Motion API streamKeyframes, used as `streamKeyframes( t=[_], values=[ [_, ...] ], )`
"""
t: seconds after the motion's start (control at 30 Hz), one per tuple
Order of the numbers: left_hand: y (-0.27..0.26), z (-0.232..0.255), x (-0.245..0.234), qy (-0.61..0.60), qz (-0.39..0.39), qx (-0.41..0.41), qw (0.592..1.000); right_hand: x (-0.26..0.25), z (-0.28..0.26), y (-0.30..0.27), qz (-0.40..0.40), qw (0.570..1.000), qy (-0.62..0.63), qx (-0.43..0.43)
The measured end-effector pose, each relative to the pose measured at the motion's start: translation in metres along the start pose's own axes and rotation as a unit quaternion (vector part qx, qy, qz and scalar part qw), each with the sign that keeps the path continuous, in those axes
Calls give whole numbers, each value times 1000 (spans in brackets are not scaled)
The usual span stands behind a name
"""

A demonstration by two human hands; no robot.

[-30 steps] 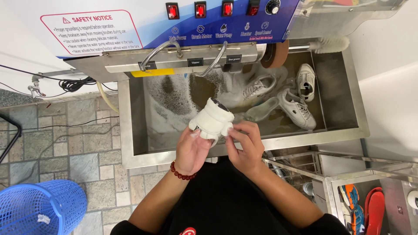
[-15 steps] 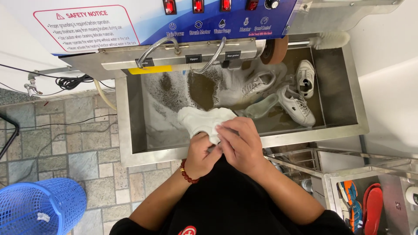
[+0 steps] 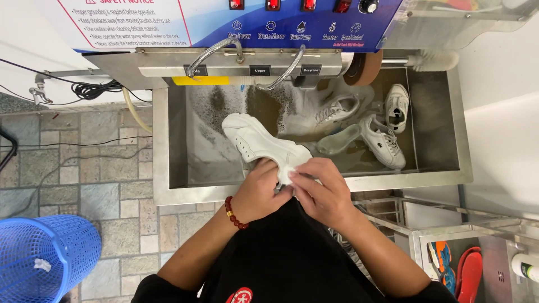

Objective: Clean a pair of white sneakers using a specialized shoe washing machine and manual detailing.

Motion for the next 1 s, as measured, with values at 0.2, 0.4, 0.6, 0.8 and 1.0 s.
streamKeyframes(
  t=[0.2,0.4,0.6,0.8,1.0],
  values=[
    [-1,-5,0,-14,-22,13,1000,4,2,-2,-30,999,40,-12],
    [-6,-8,6,-2,-58,26,998,5,63,-22,-12,972,45,228],
    [-13,-2,6,63,-114,126,983,67,133,-127,253,610,478,579],
    [-12,-14,22,149,-150,174,962,101,123,-137,240,575,483,616],
    [6,1,14,90,-89,142,982,78,122,-116,307,699,380,523]
  ],
)
Point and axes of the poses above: each hand's wrist, its own y-axis towards the middle knuckle, its own x-axis out of the palm, z = x × y, the point moved 8 cm from there along y, towards the middle knuckle, and after that the axes turned 12 degrees about -x, right-handed, at the moved point
